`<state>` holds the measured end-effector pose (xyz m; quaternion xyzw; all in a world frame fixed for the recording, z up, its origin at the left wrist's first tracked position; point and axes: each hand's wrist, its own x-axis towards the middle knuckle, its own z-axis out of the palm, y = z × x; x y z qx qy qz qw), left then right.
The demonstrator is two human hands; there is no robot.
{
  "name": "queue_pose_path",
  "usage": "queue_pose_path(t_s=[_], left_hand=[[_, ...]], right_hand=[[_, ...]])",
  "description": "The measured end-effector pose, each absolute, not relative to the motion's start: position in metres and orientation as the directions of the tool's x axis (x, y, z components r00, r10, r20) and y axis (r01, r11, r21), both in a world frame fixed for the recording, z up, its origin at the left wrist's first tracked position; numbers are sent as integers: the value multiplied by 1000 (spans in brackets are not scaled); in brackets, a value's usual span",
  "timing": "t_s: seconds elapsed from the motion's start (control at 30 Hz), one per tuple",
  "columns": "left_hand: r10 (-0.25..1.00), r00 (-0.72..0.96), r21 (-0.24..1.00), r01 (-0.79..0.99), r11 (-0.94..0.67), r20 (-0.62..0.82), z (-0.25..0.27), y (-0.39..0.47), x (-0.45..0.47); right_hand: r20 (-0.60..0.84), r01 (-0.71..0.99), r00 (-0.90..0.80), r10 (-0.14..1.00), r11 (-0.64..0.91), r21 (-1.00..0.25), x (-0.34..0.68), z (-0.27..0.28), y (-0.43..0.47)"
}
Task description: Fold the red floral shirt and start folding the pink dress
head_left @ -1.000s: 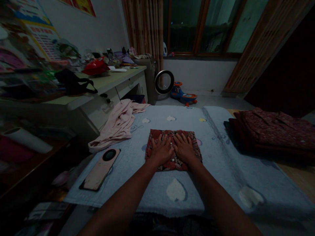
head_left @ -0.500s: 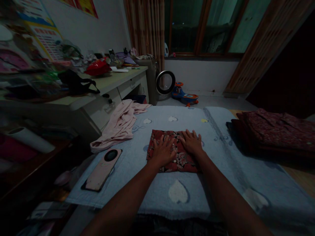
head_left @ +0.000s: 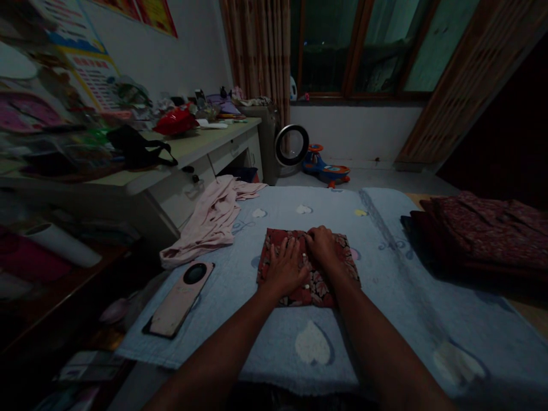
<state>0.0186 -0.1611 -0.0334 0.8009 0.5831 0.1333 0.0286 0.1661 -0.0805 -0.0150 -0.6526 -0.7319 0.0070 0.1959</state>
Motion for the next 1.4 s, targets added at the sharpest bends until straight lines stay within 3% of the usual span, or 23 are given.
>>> queue_pose_path(t_s=[0.13,0.3,0.5,0.63,0.93,1.13,1.4], left_hand=[[950,247,274,916,-294,192,-23,-150,17],[954,156,297,927,-231,257,7,-107,22],[989,145,354,927,-126,-27,23,-59,31],[986,152,393,913,-114,-68,12,-52,26],[952,173,582,759,-293,253,-15,-65,15],[944,169,610,728,-312,282,-16,-63,15],[932,196,534,776,-337,304,-7,-69,15]], right_hand=[[356,948,-43,934,150,-280,170,-20,-85],[317,948,-54,947,149,-280,172,-28,-83],[350,936,-70,934,183,-302,173,-33,-82],[397,909,-83,914,232,-345,173,-36,-82],[415,872,-114,903,291,-394,173,-36,-83],[418,864,-133,898,312,-395,174,-35,-82],[427,833,-154,891,349,-430,174,-31,-85]])
